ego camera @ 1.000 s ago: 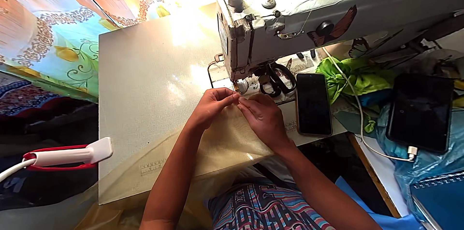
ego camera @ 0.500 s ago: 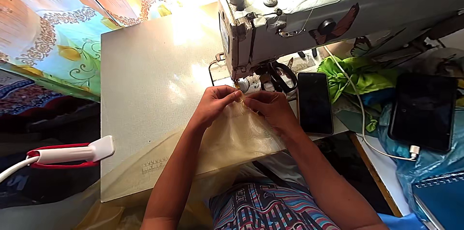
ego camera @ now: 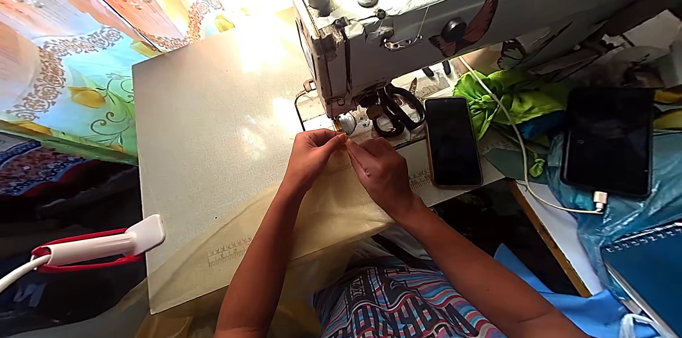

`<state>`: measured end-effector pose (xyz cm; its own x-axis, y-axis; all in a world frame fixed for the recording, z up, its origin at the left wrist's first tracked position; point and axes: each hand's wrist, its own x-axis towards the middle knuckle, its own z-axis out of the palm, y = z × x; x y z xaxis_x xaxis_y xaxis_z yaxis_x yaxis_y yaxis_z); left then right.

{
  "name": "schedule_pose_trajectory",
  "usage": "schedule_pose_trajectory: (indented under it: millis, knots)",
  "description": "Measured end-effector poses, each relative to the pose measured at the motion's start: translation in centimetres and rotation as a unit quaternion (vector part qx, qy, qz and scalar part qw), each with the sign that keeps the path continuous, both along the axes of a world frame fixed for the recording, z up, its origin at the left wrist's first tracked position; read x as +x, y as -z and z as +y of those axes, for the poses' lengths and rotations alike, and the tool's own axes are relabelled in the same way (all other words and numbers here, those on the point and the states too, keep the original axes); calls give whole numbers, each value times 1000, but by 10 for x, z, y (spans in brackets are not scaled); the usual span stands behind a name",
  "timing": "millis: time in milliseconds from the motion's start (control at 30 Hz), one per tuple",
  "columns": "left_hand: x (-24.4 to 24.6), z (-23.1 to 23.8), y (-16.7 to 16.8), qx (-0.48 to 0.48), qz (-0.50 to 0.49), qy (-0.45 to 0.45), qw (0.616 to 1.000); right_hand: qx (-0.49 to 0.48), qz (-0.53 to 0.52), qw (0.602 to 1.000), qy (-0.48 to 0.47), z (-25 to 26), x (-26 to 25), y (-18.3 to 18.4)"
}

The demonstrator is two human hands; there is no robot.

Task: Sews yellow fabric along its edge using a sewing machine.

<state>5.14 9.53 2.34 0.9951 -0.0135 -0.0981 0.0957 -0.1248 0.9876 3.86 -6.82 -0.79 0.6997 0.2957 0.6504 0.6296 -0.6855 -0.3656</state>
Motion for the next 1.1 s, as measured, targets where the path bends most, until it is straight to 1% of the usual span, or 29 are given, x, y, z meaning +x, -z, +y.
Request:
schedule_pose_trajectory:
  millis: [200, 333, 433, 467, 533, 600, 667, 733, 867, 967, 1067, 1100]
  knots:
    - [0, 1, -2, 3, 24, 2, 1000, -56, -14, 998, -3, 1, 1, 0]
    - [0, -2, -3, 24, 16, 4, 1000, -69, -19, 997, -7, 0, 1, -2]
    - [1, -1, 2, 29, -12, 4, 999, -69, -6, 998, -2, -1, 0, -1]
    - [2, -1, 4, 44, -31, 8, 999, -67, 2, 998, -4, -1, -1, 0]
    - [5, 0, 9, 102, -92, 24, 990, -63, 21, 998, -9, -3, -3, 3]
    - [7, 2, 17, 180, -177, 44, 967, -62, 41, 997, -16, -5, -7, 5]
    - [8, 2, 23, 242, -219, 49, 944, -69, 56, 996, -15, -6, -8, 7]
    - [8, 0, 24, 290, -212, 43, 932, -86, 68, 994, -6, -6, -9, 7]
    - [9, 0, 23, 322, -191, 14, 927, -140, 99, 985, 5, -5, -10, 0]
    - [10, 4, 21, 344, -209, -19, 915, -173, 116, 978, 3, -7, -11, -5]
    - [6, 14, 7, 358, -239, -41, 902, -184, 127, 975, -7, -8, -11, -8]
    - [3, 17, 0, 359, -254, -34, 897, -183, 129, 975, -7, -7, -11, -9]
